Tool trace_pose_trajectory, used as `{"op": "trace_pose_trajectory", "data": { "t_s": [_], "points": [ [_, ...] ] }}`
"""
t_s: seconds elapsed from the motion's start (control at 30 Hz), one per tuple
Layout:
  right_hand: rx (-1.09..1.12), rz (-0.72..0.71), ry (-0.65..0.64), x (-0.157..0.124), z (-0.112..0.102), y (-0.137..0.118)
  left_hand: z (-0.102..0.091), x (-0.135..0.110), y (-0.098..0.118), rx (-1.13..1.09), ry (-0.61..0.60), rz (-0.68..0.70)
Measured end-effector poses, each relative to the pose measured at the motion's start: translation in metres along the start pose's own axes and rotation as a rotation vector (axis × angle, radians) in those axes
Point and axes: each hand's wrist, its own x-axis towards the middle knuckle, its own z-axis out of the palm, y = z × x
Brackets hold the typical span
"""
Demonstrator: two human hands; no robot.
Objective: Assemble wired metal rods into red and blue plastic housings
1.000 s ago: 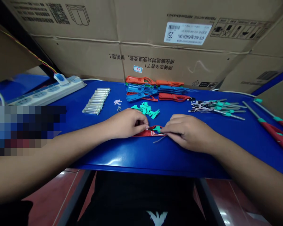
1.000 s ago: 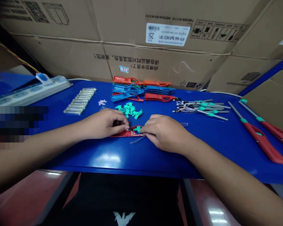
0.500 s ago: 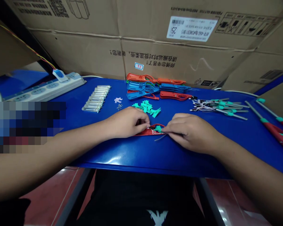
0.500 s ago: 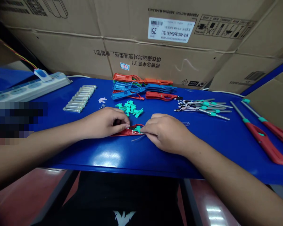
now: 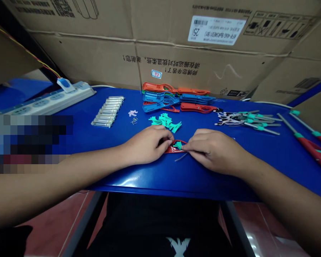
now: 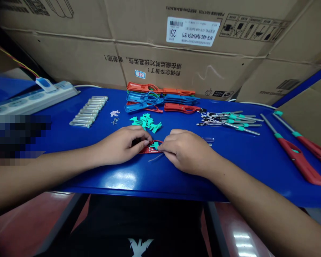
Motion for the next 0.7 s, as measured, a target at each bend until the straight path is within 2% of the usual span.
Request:
{"op": "trace_pose_trajectory", "data": {
  "t_s": [0.27,0.6,0.7],
  "points": [
    [0.006,0.003,-0.016,-0.0003,-0.0015,0.0019,0.0113,-0.0030,-0.0037,0.047,-0.023,0.005],
    [0.027,-0.064,0.021,0.0033,0.0059,0.0067,0.0093,-0.0022,-0.0029,0.016,-0.040,-0.009],
    [0.002,-0.095,-0.018,0.0033,0.0073,0.0054,0.0095,-0.0027,-0.0024,0.015,-0.038,-0.006]
  ]
}}
